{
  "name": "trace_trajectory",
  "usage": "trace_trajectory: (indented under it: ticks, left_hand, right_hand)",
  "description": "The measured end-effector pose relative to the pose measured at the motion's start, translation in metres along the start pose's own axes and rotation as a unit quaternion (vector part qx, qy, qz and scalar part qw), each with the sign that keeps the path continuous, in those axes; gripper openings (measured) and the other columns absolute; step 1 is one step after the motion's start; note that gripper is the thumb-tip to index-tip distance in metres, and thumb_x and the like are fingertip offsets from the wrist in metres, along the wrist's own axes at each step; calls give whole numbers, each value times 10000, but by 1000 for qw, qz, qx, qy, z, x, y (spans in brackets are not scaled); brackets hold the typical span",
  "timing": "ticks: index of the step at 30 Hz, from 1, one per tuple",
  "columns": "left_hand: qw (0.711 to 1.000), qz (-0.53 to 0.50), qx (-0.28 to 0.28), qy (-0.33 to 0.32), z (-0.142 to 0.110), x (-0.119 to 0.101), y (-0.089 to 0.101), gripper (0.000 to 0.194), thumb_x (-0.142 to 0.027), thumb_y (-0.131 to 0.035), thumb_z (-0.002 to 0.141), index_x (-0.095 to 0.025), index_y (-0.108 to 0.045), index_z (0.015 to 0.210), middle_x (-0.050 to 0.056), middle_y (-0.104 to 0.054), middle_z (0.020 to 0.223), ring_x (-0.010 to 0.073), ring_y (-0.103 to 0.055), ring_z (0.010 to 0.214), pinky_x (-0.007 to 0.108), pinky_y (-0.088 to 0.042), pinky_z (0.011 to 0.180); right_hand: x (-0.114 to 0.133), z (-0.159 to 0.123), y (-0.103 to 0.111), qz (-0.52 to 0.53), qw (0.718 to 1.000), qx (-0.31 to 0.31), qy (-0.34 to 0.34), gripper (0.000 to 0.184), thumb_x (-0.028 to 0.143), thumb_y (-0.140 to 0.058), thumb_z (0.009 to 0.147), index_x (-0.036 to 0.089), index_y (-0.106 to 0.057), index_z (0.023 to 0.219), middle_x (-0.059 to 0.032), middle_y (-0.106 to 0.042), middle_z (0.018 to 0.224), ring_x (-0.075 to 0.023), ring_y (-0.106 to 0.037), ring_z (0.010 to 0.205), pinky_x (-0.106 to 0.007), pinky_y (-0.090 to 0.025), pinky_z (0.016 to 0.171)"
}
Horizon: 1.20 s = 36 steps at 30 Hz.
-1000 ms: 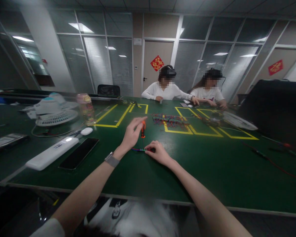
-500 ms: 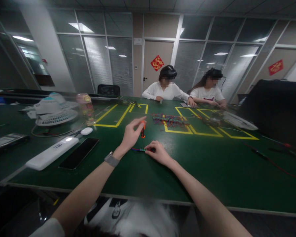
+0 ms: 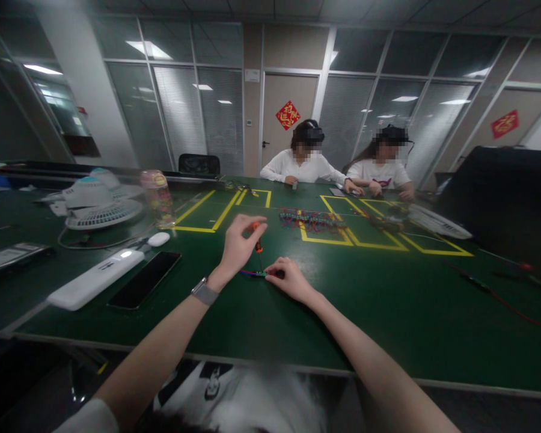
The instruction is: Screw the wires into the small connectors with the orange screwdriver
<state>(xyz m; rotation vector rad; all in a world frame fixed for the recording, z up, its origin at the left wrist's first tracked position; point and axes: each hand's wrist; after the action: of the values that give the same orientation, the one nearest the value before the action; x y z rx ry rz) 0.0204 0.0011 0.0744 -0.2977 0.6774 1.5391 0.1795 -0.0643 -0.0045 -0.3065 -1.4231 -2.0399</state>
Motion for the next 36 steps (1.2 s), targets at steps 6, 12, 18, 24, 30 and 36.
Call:
trace_trajectory:
  ticks: [6, 12, 18, 24, 30, 36]
  left_hand:
    - [998, -55, 36, -17, 0, -7, 0, 260, -197, -462, 912, -211, -633, 1108, 45, -639, 1009, 147, -597, 931, 275, -458, 864]
    - [1000, -12, 14, -12, -1, -7, 1, 210, -254, -550, 871, -219, -674, 1037, 39, -589, 961, 147, -576, 895, 269, -452, 844]
    - [996, -77, 36, -18, -1, -3, -2, 266, -203, -476, 905, -199, -626, 1125, 45, -642, 1026, 142, -601, 940, 262, -460, 855]
    - [999, -15, 9, -28, -1, -6, -1, 219, -252, -555, 871, -213, -673, 1052, 44, -592, 970, 153, -573, 916, 278, -446, 865]
    - [996, -63, 47, -30, -1, -3, -2, 263, -216, -502, 899, -218, -629, 1129, 38, -628, 992, 142, -590, 914, 266, -458, 854]
    - [998, -40, 33, -23, -1, -4, -2, 254, -251, -503, 904, -221, -647, 1110, 44, -589, 1014, 144, -567, 960, 270, -437, 892]
  right_hand:
    - [2, 0, 1, 0, 1000, 1, -8, 134, 265, -649, 808, 198, -721, 899, -59, -665, 844, -196, -578, 821, -328, -445, 767]
    - [2, 0, 1, -4, 1000, 1, -7, 130, 271, -650, 806, 200, -721, 889, -55, -662, 833, -196, -575, 817, -331, -445, 770]
    - [2, 0, 1, -5, 1000, -1, -3, 124, 254, -649, 808, 191, -718, 889, -56, -662, 838, -191, -575, 813, -326, -442, 773]
    - [-1, 0, -1, -7, 1000, -2, -2, 126, 250, -659, 799, 186, -718, 890, -51, -651, 813, -190, -572, 806, -322, -442, 766]
    - [-3, 0, -1, -4, 1000, -2, 1, 130, 253, -654, 802, 189, -717, 896, -52, -651, 816, -191, -573, 806, -321, -446, 758]
    - [-2, 0, -1, -4, 1000, -7, 3, 127, 261, -653, 802, 195, -718, 889, -52, -655, 818, -189, -575, 800, -324, -447, 761]
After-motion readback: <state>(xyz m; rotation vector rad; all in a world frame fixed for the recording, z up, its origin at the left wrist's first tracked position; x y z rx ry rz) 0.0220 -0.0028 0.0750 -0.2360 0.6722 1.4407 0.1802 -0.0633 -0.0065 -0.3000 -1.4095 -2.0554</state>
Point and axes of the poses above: each hand's wrist, its own z-axis towards the middle knuckle, its own y-axis out of the back of the hand, x = y × z
